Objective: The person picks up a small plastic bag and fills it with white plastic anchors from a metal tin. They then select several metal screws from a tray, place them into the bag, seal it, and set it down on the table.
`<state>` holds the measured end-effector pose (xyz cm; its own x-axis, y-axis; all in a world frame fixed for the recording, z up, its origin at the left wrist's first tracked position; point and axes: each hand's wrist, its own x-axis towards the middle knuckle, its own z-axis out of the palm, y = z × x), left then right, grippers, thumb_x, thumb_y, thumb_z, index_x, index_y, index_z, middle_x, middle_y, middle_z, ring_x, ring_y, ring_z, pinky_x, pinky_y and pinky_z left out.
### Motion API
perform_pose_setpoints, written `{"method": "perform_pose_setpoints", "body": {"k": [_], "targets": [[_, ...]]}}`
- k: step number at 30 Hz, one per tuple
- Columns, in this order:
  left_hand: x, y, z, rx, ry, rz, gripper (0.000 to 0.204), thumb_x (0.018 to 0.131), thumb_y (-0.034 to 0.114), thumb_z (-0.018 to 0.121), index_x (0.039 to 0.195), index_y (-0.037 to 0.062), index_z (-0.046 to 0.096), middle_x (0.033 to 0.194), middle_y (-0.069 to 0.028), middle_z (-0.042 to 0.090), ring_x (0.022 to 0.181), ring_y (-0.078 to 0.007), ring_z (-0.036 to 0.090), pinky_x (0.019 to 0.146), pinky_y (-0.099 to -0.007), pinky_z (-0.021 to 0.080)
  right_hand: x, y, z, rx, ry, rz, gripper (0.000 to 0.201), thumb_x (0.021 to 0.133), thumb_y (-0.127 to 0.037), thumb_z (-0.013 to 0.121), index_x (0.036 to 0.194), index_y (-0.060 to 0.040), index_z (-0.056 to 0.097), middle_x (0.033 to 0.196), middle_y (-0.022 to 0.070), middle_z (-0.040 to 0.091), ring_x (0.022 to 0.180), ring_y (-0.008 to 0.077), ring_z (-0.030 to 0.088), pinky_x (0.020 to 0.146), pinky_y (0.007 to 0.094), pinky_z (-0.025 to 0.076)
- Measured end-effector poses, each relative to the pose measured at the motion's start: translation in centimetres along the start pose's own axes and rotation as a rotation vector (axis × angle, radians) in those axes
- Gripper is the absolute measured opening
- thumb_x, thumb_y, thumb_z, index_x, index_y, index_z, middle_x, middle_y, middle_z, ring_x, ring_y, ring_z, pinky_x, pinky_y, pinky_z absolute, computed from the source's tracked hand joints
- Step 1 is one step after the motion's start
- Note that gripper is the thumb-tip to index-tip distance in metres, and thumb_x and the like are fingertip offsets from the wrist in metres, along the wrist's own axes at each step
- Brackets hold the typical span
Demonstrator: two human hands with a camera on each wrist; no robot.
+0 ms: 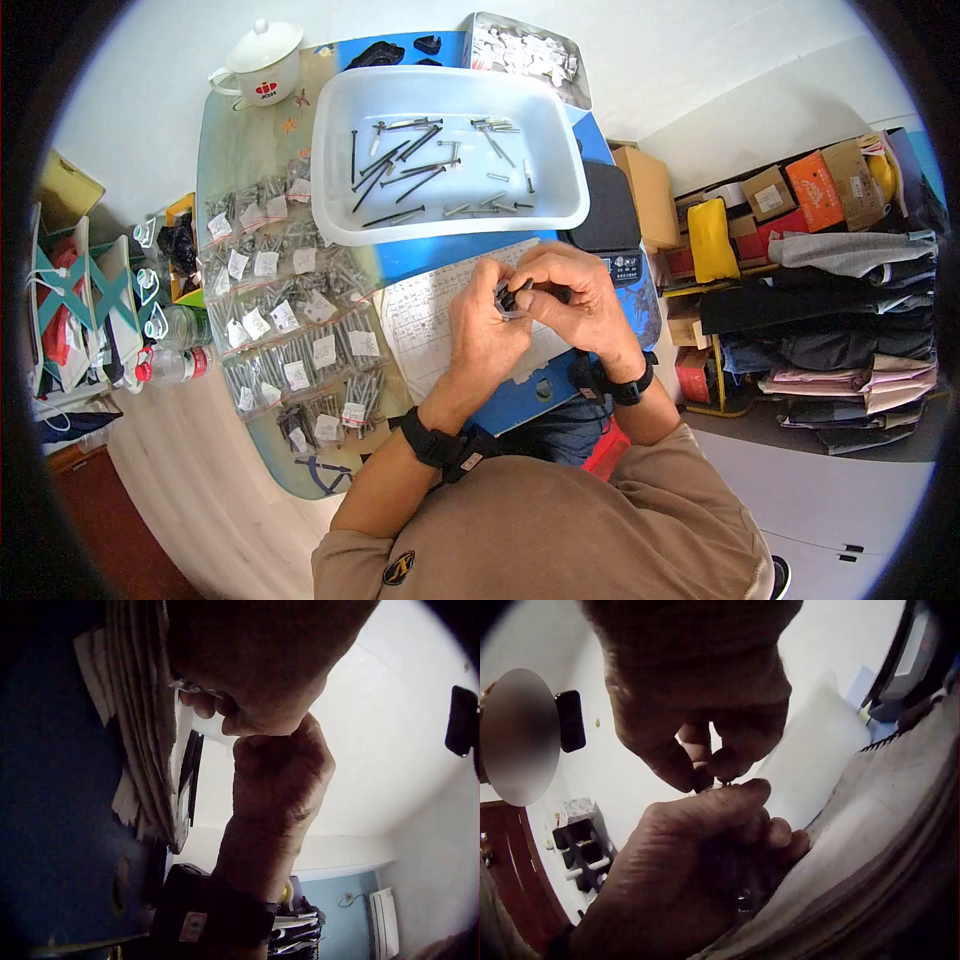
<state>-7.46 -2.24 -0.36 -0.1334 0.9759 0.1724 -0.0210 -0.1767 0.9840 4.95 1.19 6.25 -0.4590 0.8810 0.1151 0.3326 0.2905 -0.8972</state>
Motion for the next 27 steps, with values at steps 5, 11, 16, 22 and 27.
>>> {"method": "perform_pose_setpoints", "body": {"k": [5, 11, 16, 22, 27], "targets": [[0.0, -0.2, 0.1, -0.023, 0.023, 0.012, 0.026, 0.072, -0.002, 0.069, 0.089, 0.0034, 0.050, 0.076, -0.0158, 0.061, 0.070, -0.0264, 0.066, 0.063, -0.0364, 0.050, 0.0, 0.1, -0.2, -0.050, 0.006, -0.056, 0.014, 0.074, 0.004, 0.065, 0.085, -0.0020, 0.068, 0.083, 0.0039, 0.062, 0.067, 0.0091, 0.054, 0.055, 0.0226, 0.040], [0.0, -0.3, 0.1, -0.002, 0.024, 0.017, 0.028, 0.071, -0.005, 0.069, 0.089, 0.0043, 0.050, 0.076, -0.0138, 0.060, 0.068, -0.0255, 0.064, 0.062, -0.0366, 0.050, 0.0, 1.0, -0.8, 0.037, -0.034, -0.114, 0.014, 0.071, 0.006, 0.065, 0.082, -0.0023, 0.068, 0.082, 0.0037, 0.062, 0.067, 0.0093, 0.054, 0.054, 0.0233, 0.041], [0.1, -0.2, 0.0, 0.022, 0.026, 0.024, 0.028, 0.070, -0.005, 0.069, 0.089, 0.0044, 0.050, 0.075, -0.0136, 0.060, 0.068, -0.0269, 0.063, 0.063, -0.0369, 0.050, 0.1, 0.5, -1.1, -0.066, -0.064, -0.023, 0.015, 0.067, 0.006, 0.066, 0.081, -0.0016, 0.068, 0.084, 0.0078, 0.064, 0.074, 0.0160, 0.058, 0.065, 0.0281, 0.046], [0.0, -0.2, 0.0, -0.014, 0.006, 0.011, 0.029, 0.069, -0.005, 0.070, 0.089, 0.0046, 0.050, 0.076, -0.0138, 0.060, 0.069, -0.0263, 0.064, 0.063, -0.0368, 0.050, 0.3, -0.4, -1.5, -0.099, -0.145, -0.047, 0.014, 0.068, 0.004, 0.068, 0.081, -0.0019, 0.067, 0.083, 0.0087, 0.062, 0.074, 0.0189, 0.058, 0.066, 0.0296, 0.046], [-0.1, -0.5, 0.0, -0.009, 0.001, 0.006, 0.029, 0.070, -0.003, 0.071, 0.089, 0.0043, 0.050, 0.074, -0.0126, 0.060, 0.067, -0.0240, 0.064, 0.063, -0.0349, 0.051, 0.0, 0.6, -1.1, -0.069, -0.172, -0.074, 0.014, 0.070, -0.002, 0.075, 0.081, -0.0028, 0.068, 0.084, 0.0083, 0.061, 0.077, 0.0192, 0.058, 0.067, 0.0303, 0.046]]}}
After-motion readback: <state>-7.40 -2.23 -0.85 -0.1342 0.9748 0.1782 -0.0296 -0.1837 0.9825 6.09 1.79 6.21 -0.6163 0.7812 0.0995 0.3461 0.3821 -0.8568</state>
